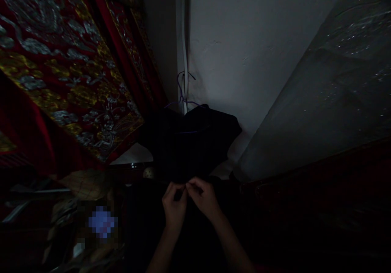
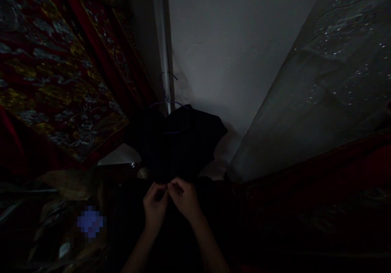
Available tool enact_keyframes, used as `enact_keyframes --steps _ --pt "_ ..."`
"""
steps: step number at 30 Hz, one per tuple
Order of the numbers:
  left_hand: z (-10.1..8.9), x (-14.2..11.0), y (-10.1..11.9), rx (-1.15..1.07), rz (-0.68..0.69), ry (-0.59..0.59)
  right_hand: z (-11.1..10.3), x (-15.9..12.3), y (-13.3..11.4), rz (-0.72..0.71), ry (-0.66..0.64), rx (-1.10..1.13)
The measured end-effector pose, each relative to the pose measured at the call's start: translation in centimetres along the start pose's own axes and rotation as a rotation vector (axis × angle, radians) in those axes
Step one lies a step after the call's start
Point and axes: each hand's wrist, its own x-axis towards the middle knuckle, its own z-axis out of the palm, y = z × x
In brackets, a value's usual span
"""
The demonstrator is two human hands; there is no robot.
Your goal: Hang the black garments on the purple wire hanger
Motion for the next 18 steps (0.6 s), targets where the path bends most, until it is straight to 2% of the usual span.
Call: enact_keyframes --steps 5,11,15,18 --pt "0.3 -0.4 0.0 -0.001 -0.023 -0.053 -0.2 0.0 1.0 0.033 0.005 0.026" --pt "0.6 -0.8 -0.6 -0.055 -0.012 -0.149 -2.3 -0.1 0.4 0.034 -0.065 -0.046" --pt "0.4 -0.6 -0.8 -0.078 0.05 -0.217 -3.0 0.1 -0.4 0.17 -0.119 0.188" --pt "0.6 -0.3 -1.2 -0.05 0.081 -0.212 -2.7 1.7 -1.7 0.3 -0.06 0.369"
